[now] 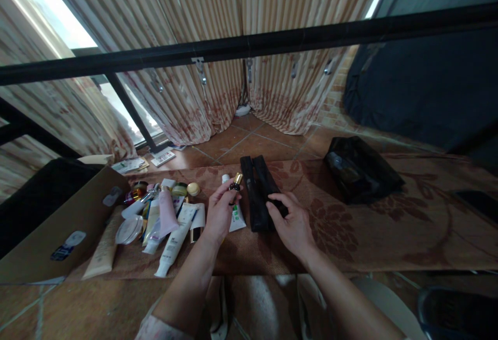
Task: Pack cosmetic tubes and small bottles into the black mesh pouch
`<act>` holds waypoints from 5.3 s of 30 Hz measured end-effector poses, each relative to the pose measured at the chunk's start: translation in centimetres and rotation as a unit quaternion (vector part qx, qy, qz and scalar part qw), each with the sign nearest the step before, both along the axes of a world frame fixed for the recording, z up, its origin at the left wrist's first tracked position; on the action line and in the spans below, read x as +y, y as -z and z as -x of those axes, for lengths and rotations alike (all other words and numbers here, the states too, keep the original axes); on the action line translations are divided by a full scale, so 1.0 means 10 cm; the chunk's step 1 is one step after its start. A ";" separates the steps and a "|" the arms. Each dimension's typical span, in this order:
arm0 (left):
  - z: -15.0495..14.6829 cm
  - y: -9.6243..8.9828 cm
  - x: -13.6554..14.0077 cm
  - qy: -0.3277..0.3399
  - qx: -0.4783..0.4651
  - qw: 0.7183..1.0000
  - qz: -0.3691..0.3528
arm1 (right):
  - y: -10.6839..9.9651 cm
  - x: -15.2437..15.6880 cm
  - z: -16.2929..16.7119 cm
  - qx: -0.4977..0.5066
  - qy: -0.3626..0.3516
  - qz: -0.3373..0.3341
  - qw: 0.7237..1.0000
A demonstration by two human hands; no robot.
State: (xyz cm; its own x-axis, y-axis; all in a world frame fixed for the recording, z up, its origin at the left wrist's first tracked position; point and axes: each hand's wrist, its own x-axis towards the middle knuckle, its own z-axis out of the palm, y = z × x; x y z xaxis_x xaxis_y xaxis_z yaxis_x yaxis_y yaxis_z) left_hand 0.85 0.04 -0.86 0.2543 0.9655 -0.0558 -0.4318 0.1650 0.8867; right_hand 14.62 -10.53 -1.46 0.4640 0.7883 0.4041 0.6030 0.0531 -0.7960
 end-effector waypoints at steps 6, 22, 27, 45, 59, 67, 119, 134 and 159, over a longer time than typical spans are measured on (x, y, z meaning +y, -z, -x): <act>0.00 0.01 0.01 0.015 0.000 1.000 -0.009 | 0.00 -0.01 0.00 0.003 -0.004 -0.002 1.000; 0.00 0.03 0.02 0.015 0.014 0.999 -0.025 | 0.00 0.01 0.00 0.004 0.000 -0.003 1.000; 0.00 0.05 0.03 0.017 0.019 0.999 -0.024 | 0.01 0.00 -0.01 -0.002 -0.001 -0.006 1.000; 0.01 0.11 0.04 0.036 0.017 0.999 -0.038 | 0.02 0.00 0.00 0.004 -0.002 0.000 1.000; 0.00 0.12 0.04 0.034 0.038 0.998 -0.039 | 0.02 0.01 0.00 0.003 -0.003 0.001 1.000; 0.00 0.15 0.04 0.033 0.048 0.997 -0.054 | 0.02 0.01 0.00 0.004 -0.002 0.003 1.000; -0.02 0.10 0.03 0.007 0.085 0.995 -0.055 | 0.02 0.00 -0.01 -0.004 -0.005 0.006 1.000; 0.00 0.04 0.01 -0.019 0.118 0.988 -0.095 | 0.02 0.00 0.00 0.003 -0.010 0.005 1.000; -0.01 -0.01 0.00 0.031 -0.033 0.999 0.024 | 0.02 0.00 0.00 -0.002 -0.008 0.007 1.000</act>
